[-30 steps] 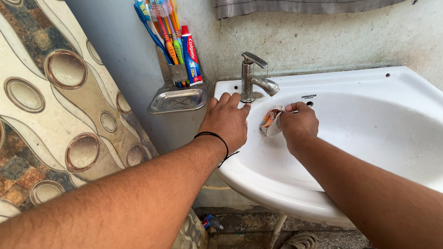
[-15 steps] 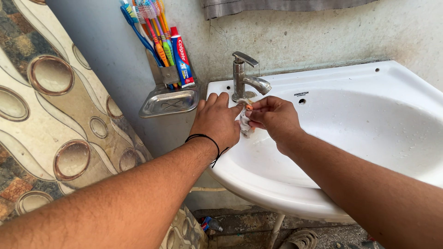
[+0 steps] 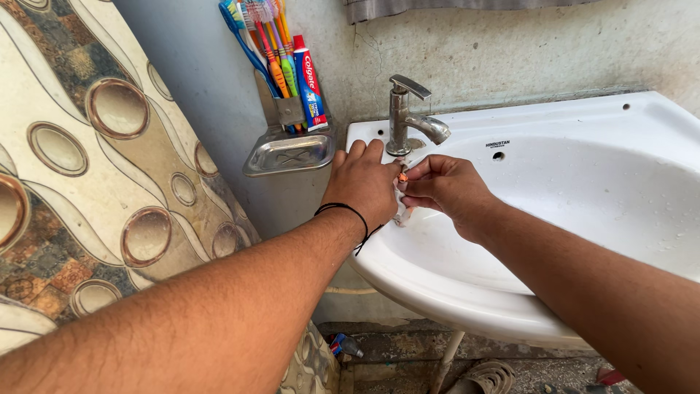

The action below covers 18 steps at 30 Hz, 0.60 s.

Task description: The person wipes the surface of a white bathroom sink using a cloth. They repeatedly rub the basin and the area around the faucet, then rinse the cloth under running water and continue wiping.

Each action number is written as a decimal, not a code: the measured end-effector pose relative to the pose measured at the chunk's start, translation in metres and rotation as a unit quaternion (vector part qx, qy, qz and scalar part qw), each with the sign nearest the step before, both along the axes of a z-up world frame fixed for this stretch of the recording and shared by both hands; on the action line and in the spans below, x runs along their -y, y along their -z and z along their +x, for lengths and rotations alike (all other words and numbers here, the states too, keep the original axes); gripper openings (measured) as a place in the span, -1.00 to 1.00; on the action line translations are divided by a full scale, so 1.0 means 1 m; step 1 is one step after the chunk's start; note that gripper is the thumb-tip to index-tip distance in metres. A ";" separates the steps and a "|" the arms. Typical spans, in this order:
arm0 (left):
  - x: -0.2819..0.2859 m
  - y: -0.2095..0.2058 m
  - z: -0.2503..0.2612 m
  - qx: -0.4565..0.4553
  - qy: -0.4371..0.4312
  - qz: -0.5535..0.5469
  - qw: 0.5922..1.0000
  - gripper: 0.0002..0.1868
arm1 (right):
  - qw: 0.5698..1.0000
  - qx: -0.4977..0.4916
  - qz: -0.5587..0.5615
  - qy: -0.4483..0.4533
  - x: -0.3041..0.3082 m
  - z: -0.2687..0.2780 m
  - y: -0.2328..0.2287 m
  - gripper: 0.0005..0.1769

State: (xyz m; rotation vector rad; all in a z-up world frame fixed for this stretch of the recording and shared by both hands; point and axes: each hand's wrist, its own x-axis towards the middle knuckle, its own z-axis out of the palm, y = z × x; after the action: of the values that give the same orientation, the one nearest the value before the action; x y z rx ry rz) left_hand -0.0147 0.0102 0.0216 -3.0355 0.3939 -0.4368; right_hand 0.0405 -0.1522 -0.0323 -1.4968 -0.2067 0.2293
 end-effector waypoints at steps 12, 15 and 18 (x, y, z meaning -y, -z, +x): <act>-0.001 0.001 0.000 0.028 0.018 -0.011 0.999 -0.58 | 0.997 -0.054 -0.052 0.013 0.009 0.014 0.023 -0.83; -0.001 0.000 0.000 0.020 0.011 -0.010 1.000 -0.60 | 0.997 -0.009 -0.077 -0.017 0.006 0.011 0.021 -0.86; -0.002 0.000 0.000 0.046 0.020 -0.007 0.999 -0.61 | 0.976 0.005 -0.199 0.083 0.003 0.008 0.020 -0.93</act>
State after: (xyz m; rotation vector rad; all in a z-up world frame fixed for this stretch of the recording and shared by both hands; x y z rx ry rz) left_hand -0.0142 0.0125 0.0218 -3.0122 0.4497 -0.5808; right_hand 0.0489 -0.1547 -0.0527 -1.9035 -0.0420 0.1325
